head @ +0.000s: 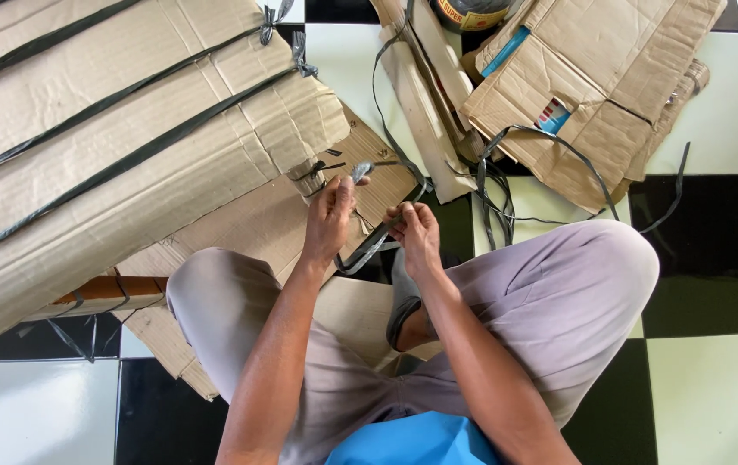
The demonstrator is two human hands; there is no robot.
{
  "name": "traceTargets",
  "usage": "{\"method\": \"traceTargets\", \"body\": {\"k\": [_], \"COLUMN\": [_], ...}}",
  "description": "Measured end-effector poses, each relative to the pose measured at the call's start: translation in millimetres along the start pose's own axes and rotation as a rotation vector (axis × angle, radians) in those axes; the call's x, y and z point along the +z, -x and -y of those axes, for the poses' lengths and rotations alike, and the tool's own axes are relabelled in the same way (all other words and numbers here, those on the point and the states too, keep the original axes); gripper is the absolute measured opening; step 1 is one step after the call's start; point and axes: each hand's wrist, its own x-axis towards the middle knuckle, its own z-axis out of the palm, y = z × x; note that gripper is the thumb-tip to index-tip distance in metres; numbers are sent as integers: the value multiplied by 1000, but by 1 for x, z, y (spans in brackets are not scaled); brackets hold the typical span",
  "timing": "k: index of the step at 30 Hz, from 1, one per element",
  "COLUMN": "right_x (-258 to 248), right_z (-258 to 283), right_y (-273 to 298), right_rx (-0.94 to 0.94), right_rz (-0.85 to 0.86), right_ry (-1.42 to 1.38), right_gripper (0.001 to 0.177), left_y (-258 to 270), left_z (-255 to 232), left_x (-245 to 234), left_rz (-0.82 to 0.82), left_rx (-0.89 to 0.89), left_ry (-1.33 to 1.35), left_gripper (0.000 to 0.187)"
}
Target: Bundling cardboard pieces together using plastic straps and scissors
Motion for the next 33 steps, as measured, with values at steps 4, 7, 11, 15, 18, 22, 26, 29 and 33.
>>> {"method": "traceTargets", "body": {"k": [4,7,11,15,18,22,26,29,33], "right_x": [-9,0,-7,-45,-77,-73,-56,-52,-52], "right_z": [12,42,49,11,-36,-44,-30,-37,-53], "right_y": [-17,-13,-22,-39,-59,-68,-69,-68,-63], "right_rx": [-70,-153,-219,-106,35,110,90,76,24], "right_rz": [-13,-49,-81,-83,-153,-168,-93,-6,133], "right_ry": [-14,12,23,112,122,159,291,379,558], "right_gripper": [13,18,20,24,21,20,26,28,28], "left_y": [0,-3,-7,-7,-7,7,7,14,10], "left_z": [-20,-35,-38,-51,-48,52,50,45,19], "left_x": [-3,-9,-18,-41,-58,-91,-100,-92,-59], "left_rz": [-53,-101,-82,193,494,594,588,580,535], "left_rx": [41,98,216,209,-159,-515,-494,-341,-185], "left_ry": [-84,-232,-444,-701,-1041,-1325,-1351,-1305,-929], "left_gripper": [30,24,21,22,23,20,23,43,46]}}
